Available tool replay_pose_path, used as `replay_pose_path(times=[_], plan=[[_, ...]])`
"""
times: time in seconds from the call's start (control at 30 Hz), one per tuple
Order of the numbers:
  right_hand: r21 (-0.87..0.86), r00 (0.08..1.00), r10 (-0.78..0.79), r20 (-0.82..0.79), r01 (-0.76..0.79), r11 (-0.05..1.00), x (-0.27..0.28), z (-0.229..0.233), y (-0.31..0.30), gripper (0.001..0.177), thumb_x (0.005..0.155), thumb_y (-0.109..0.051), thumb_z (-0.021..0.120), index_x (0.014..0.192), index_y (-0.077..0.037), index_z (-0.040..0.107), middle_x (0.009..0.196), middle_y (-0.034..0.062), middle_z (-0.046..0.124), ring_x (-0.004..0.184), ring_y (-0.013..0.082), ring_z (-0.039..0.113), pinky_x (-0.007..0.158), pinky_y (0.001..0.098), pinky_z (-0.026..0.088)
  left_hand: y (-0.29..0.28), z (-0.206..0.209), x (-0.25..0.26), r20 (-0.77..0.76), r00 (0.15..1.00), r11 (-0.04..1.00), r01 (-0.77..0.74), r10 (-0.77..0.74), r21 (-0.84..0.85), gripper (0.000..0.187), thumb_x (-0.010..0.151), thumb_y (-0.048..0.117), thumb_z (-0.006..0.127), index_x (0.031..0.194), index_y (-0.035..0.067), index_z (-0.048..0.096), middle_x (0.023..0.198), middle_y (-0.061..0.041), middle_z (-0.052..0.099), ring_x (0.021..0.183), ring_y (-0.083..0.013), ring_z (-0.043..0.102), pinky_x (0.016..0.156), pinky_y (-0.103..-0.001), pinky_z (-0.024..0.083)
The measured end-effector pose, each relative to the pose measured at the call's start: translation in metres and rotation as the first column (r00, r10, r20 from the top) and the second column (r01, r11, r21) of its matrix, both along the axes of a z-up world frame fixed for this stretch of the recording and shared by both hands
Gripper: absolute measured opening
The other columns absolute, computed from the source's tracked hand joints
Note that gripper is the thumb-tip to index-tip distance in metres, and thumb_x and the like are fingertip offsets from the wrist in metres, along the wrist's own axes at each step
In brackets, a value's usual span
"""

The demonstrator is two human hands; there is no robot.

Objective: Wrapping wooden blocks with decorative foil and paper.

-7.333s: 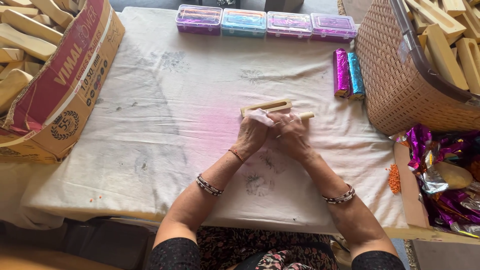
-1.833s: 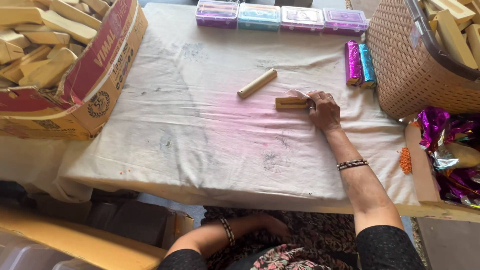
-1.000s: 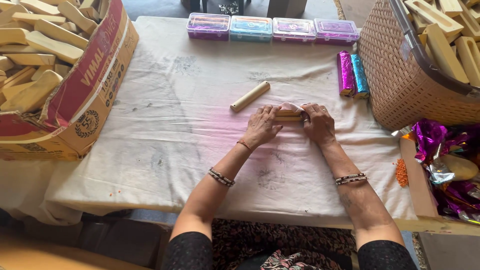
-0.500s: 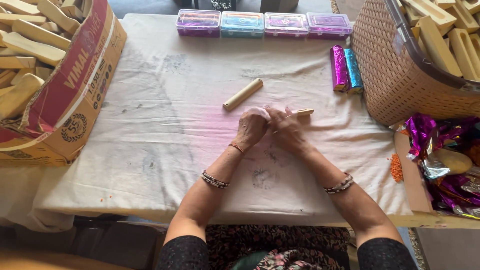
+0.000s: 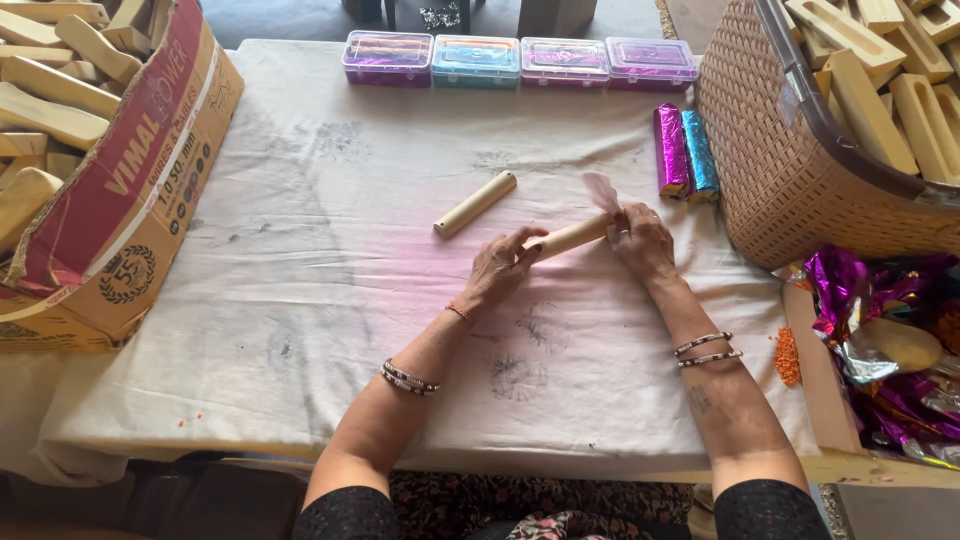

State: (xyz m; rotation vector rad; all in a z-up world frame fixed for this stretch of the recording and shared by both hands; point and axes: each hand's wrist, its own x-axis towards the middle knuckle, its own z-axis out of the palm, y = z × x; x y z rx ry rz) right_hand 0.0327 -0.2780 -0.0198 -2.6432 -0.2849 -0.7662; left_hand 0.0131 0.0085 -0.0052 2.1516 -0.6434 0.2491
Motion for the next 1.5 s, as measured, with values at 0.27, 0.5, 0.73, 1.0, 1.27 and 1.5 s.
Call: replay_pose_path(times=[0.27,0.5,0.73,1.0,1.27,1.5], plan=[[-0.001,0.874,0.256,0.413,-0.281,0.960,-0.043,0.027,0.079,0.031,0.108,-0.005,0.055,0.138,-0.003,0.059,0.130,0.0184,0.069,0.111,0.0297,0.069,0.091,0.0343,0.059,-0.009,-0.023,0.006,-0.255,0.967,0.984,-0.048,0.002,-0.174,0.025,0.100,0.035,0.061,0.119,0.026,0.072,0.090,-0.003,0.077,0.077,-0.0138,0.071,0.068,-0.035,0.056],[-0.335,0.927,0.341,0.152,-0.276,0.901,-0.025,0.005,0.067,0.034,0.102,-0.024,0.057,0.134,-0.012,0.061,0.140,0.0109,0.065,0.131,0.0271,0.060,0.114,0.0576,0.039,-0.008,-0.023,0.008,-0.240,0.971,0.982,-0.058,0.014,-0.178,0.040,0.091,0.032,0.075,0.128,0.021,0.066,0.099,-0.004,0.077,0.088,-0.0180,0.074,0.074,-0.035,0.059],[0.013,0.994,-0.085,-0.070,0.086,0.996,-0.009,-0.005,0.022,0.032,0.103,-0.022,0.063,0.130,-0.008,0.067,0.134,0.0131,0.067,0.116,0.0280,0.065,0.103,0.0478,0.058,-0.018,-0.005,-0.026,0.048,0.996,0.983,-0.083,0.076,0.166,0.037,0.092,0.039,0.070,0.126,0.024,0.069,0.097,0.005,0.078,0.094,-0.0180,0.067,0.095,-0.041,0.044],[-0.473,0.895,0.350,0.277,-0.190,0.860,-0.034,-0.002,0.089,0.026,0.103,-0.021,0.066,0.127,-0.011,0.070,0.119,0.0106,0.075,0.106,0.0233,0.073,0.090,0.0470,0.056,-0.006,-0.028,-0.009,0.399,0.911,0.945,-0.216,0.104,0.246,0.025,0.087,0.027,0.075,0.109,0.016,0.074,0.118,-0.002,0.071,0.116,-0.0211,0.060,0.097,-0.041,0.042],[-0.180,0.994,0.106,0.026,-0.100,0.979,-0.014,0.007,0.003,0.023,0.103,-0.031,0.063,0.112,-0.012,0.073,0.106,0.0055,0.077,0.086,0.0224,0.071,0.096,0.0543,0.054,-0.005,-0.011,-0.012,0.240,0.966,0.970,-0.146,0.097,0.195,0.025,0.090,0.037,0.073,0.100,0.015,0.079,0.112,-0.004,0.071,0.114,-0.0231,0.059,0.092,-0.044,0.042],[-0.321,0.968,0.109,0.225,-0.031,0.946,-0.013,-0.033,0.035,0.028,0.106,-0.020,0.061,0.130,-0.009,0.067,0.125,0.0115,0.071,0.103,0.0202,0.070,0.067,0.0337,0.061,-0.002,-0.022,-0.007,0.266,0.962,0.978,-0.112,0.063,0.174,0.032,0.093,0.038,0.069,0.106,0.009,0.076,0.120,-0.008,0.068,0.124,-0.0274,0.055,0.098,-0.047,0.041]])
